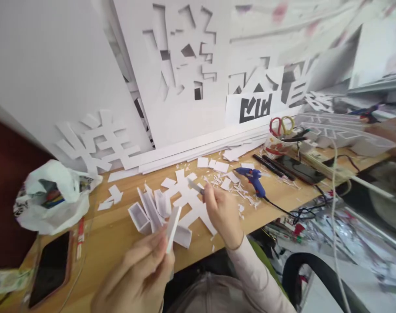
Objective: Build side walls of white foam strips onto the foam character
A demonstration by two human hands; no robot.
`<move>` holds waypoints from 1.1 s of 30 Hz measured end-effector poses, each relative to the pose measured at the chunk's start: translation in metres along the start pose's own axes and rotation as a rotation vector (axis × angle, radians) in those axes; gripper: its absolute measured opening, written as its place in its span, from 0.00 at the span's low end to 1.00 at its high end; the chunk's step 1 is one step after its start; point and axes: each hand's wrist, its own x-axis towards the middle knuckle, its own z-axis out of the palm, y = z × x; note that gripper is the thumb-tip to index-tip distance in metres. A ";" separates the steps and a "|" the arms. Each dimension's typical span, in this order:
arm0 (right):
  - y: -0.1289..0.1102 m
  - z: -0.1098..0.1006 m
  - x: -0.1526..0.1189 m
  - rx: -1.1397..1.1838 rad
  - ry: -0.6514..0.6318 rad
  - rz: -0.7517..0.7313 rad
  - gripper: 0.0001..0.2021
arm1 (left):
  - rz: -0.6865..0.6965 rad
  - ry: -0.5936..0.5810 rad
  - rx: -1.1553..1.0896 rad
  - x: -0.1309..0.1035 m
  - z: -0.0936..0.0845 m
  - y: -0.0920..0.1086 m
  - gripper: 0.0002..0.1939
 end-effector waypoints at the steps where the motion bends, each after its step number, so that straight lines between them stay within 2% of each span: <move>1: 0.006 -0.001 0.003 0.096 -0.023 0.050 0.27 | -0.066 0.077 -0.050 0.001 0.002 -0.002 0.03; 3: 0.018 -0.002 0.008 0.339 -0.114 0.145 0.29 | -0.275 0.223 -0.170 0.005 0.009 -0.010 0.04; 6: 0.042 0.001 0.012 0.790 -0.343 0.300 0.29 | -0.616 0.266 -0.306 0.016 0.014 -0.031 0.11; 7: 0.052 0.003 0.013 0.967 -0.436 0.357 0.29 | -0.663 0.262 -0.323 0.021 0.013 -0.040 0.13; 9: 0.070 0.007 0.011 1.286 -0.589 0.475 0.26 | -0.674 0.262 -0.307 0.033 0.007 -0.057 0.18; 12: 0.086 0.011 0.005 1.541 -0.706 0.601 0.23 | -0.618 0.228 -0.215 0.053 -0.005 -0.075 0.19; 14: 0.081 0.011 -0.002 1.542 -0.754 0.648 0.24 | -0.582 0.164 -0.215 0.061 -0.009 -0.078 0.20; 16: 0.064 0.011 -0.009 1.440 -0.751 0.626 0.28 | -0.585 0.114 -0.305 0.060 -0.005 -0.073 0.19; 19: 0.026 0.015 -0.015 1.207 -0.645 0.498 0.25 | -0.696 0.058 -0.464 0.043 0.013 -0.057 0.14; 22: 0.000 0.027 -0.016 1.120 -0.506 0.469 0.21 | -0.817 -0.062 -0.541 0.021 0.028 -0.042 0.13; 25: -0.006 0.031 -0.015 1.095 -0.440 0.482 0.19 | -0.854 -0.177 -0.549 0.010 0.029 -0.034 0.14; 28: -0.005 0.027 -0.016 1.044 -0.452 0.490 0.18 | -0.841 -0.322 -0.532 0.014 0.023 -0.032 0.13; 31: -0.006 0.022 -0.017 0.994 -0.477 0.497 0.17 | -0.781 -0.455 -0.540 0.021 0.016 -0.031 0.21; 33: -0.008 0.021 -0.017 0.975 -0.492 0.496 0.17 | -0.747 -0.480 -0.539 0.024 0.015 -0.029 0.23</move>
